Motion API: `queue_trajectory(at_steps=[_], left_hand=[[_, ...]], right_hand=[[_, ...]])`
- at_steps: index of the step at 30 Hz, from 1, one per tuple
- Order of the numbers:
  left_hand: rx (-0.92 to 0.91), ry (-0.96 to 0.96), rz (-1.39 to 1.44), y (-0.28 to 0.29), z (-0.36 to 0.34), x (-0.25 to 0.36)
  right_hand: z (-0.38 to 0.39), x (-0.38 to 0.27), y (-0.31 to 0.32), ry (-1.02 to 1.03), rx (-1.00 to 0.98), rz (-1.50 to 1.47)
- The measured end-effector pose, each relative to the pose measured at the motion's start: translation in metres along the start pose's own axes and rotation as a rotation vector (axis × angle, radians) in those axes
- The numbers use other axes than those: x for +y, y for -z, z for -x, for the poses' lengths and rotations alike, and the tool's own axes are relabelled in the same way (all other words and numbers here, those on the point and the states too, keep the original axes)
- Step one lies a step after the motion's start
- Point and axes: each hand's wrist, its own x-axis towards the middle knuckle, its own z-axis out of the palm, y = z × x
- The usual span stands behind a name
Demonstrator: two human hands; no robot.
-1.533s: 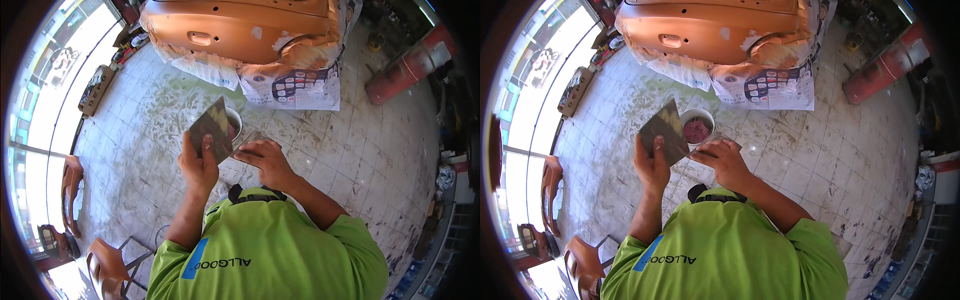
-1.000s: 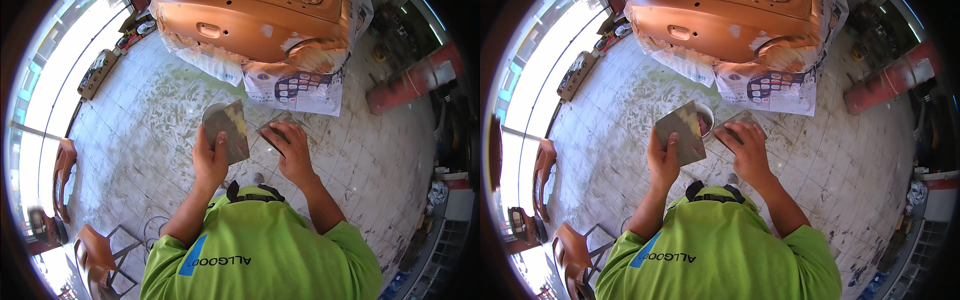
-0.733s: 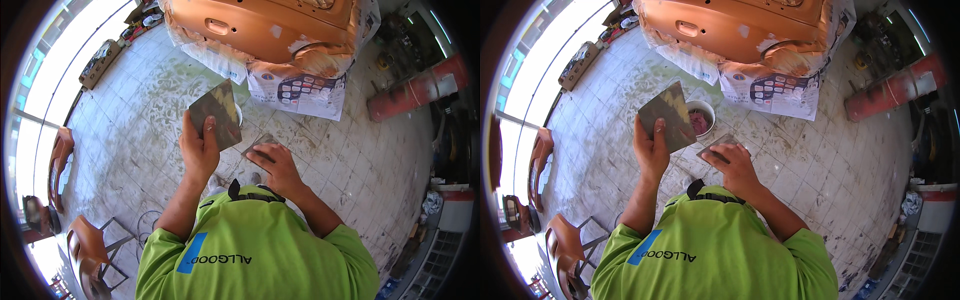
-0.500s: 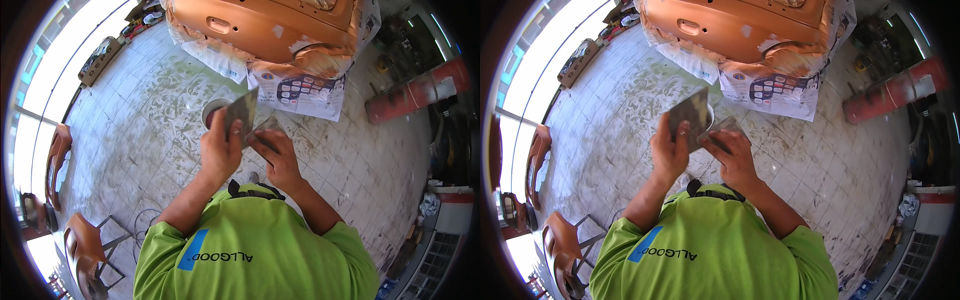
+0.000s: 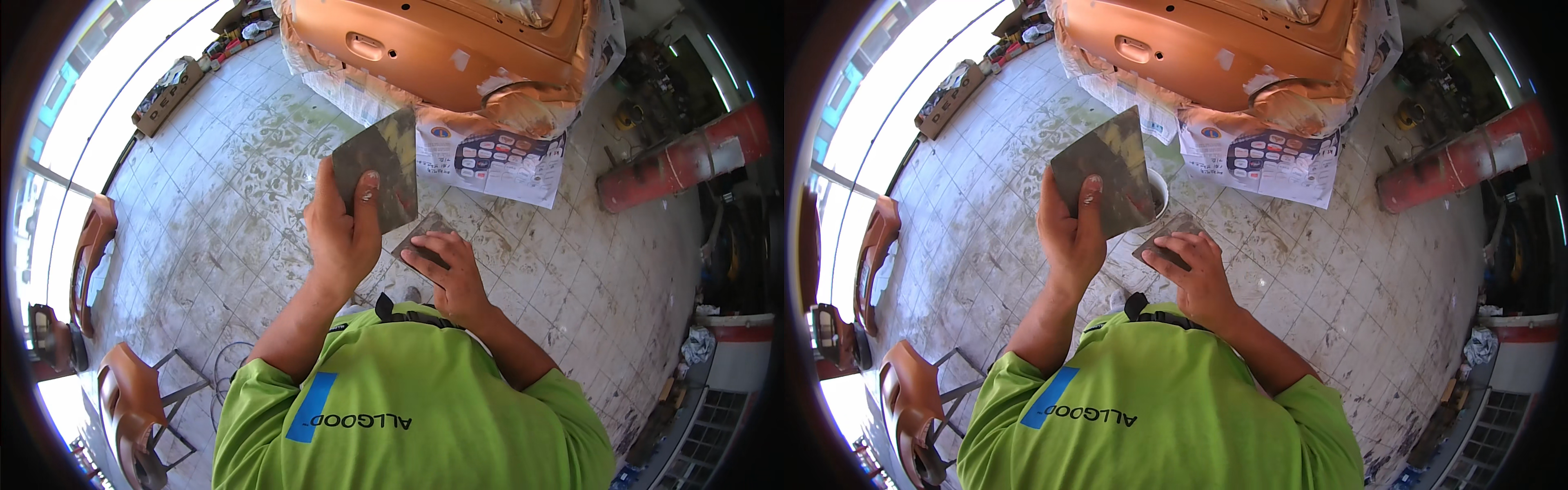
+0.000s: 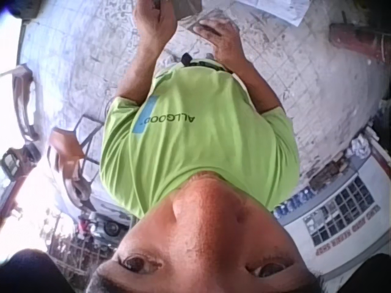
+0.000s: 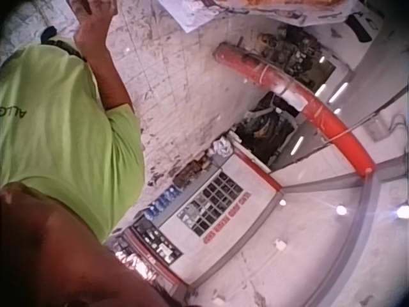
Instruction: The person sands a copper-colored car bumper with a sanding block, dipping it into a bucket of water periodically. The person then moves to a workbench to prepare another sanding block with a yellow substance before returning to sand a second car part.
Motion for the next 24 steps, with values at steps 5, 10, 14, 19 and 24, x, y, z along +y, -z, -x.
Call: queue_trajectory(at_steps=[5, 10, 14, 19, 24], left_hand=[[0.027, 0.492, 0.644, -0.012, 0.012, -0.021], [-0.202, 0.716, 0.755, -0.004, 0.031, -0.029], [-0.316, 0.396, 0.248, -0.003, 0.049, -0.043], [-0.3, 0.189, -0.137, -0.008, 0.056, -0.042], [-0.039, 0.312, 0.161, 0.002, 0.036, -0.034]], right_hand=[[-0.017, -0.026, 0.01, 0.177, 0.353, -0.382], [-0.011, 0.043, 0.014, 0.011, 0.201, 0.144], [-0.011, 0.035, 0.04, -0.116, 0.093, 0.26], [-0.017, 0.01, 0.014, -0.066, 0.111, -0.023], [0.01, 0.004, -0.004, -0.056, -0.031, -0.009]])
